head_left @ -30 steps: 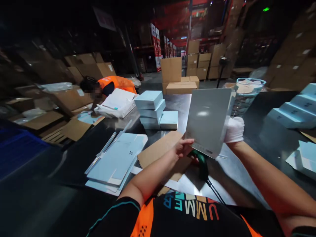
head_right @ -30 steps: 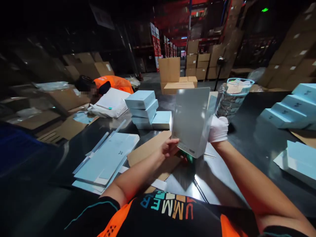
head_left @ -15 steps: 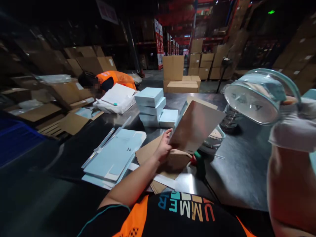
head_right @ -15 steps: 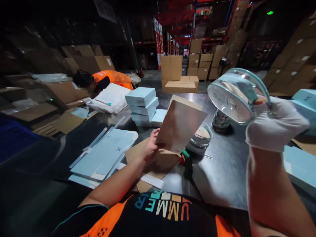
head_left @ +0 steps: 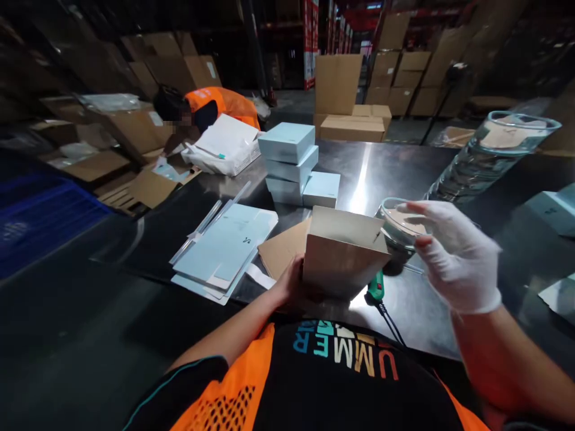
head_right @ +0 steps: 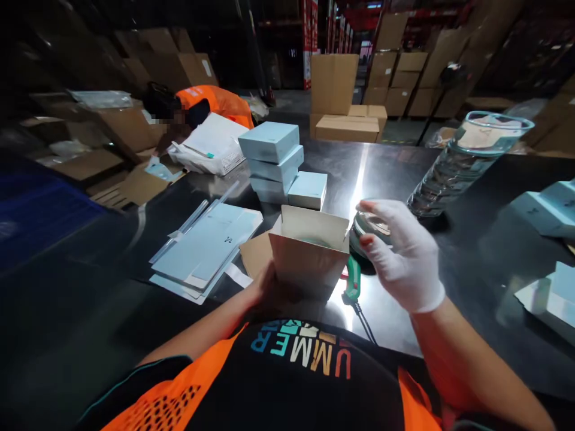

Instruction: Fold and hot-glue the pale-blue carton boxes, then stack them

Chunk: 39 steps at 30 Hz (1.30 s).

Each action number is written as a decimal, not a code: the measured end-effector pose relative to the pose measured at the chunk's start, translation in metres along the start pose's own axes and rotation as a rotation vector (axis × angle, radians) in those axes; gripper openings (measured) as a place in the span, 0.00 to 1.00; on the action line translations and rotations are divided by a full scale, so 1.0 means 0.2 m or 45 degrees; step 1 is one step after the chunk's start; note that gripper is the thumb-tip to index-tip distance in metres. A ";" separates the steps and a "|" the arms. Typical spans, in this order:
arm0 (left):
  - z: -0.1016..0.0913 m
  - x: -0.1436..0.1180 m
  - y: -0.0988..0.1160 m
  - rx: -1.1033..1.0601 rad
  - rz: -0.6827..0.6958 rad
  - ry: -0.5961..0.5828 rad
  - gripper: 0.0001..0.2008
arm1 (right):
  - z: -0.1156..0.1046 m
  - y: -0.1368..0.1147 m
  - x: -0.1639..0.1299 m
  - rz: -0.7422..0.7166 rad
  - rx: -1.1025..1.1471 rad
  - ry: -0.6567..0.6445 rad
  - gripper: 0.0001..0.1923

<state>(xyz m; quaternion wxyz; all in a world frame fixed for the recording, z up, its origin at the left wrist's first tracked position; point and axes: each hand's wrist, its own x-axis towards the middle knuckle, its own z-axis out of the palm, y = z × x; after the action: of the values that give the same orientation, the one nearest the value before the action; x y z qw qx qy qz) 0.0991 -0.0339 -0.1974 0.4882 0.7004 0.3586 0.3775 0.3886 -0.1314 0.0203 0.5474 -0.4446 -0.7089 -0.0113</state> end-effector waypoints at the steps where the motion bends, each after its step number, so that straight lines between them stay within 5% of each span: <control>1: -0.01 -0.01 0.00 -0.002 0.017 0.003 0.55 | 0.02 0.02 -0.08 0.057 0.077 0.055 0.28; 5: -0.04 -0.01 0.08 -0.143 0.265 0.079 0.60 | 0.18 0.08 -0.40 0.236 0.070 0.050 0.41; 9: -0.04 0.04 0.27 -0.130 0.624 0.183 0.38 | 0.37 0.04 -0.56 0.570 0.289 0.072 0.53; 12: -0.03 0.06 0.38 -0.051 0.645 0.226 0.25 | 0.40 -0.02 -0.52 0.750 0.539 0.032 0.53; 17: 0.01 0.00 0.38 -0.044 0.581 0.349 0.24 | 0.41 -0.06 -0.34 0.861 0.525 0.031 0.31; 21: 0.05 -0.03 0.30 -0.227 0.559 0.524 0.38 | 0.53 -0.02 -0.28 0.847 0.341 0.283 0.22; 25: 0.00 0.01 0.28 -0.060 0.497 0.254 0.35 | 0.54 0.05 -0.28 0.693 0.422 0.383 0.29; 29: -0.11 0.03 0.31 -0.046 0.464 0.292 0.32 | 0.34 0.14 -0.28 0.602 -0.074 0.088 0.23; 32: -0.17 0.03 0.33 -0.018 0.445 0.508 0.32 | 0.23 0.22 -0.31 0.911 -0.620 -0.561 0.19; 34: -0.20 0.04 0.35 -0.005 0.426 0.623 0.33 | 0.23 0.27 -0.35 1.164 -0.759 -0.834 0.18; 36: -0.21 0.06 0.38 -0.021 0.412 0.678 0.35 | 0.24 0.31 -0.38 1.283 -0.758 -0.845 0.16; 39: -0.21 0.08 0.41 -0.087 0.396 0.653 0.36 | 0.23 0.39 -0.39 1.329 -0.668 -0.649 0.15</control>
<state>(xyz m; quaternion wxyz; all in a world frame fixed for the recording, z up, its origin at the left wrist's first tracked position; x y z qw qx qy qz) 0.0815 -0.0242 -0.1070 0.3415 0.6119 0.3457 0.6241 0.4041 -0.1098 -0.0957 0.1679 -0.8395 -0.4805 0.1901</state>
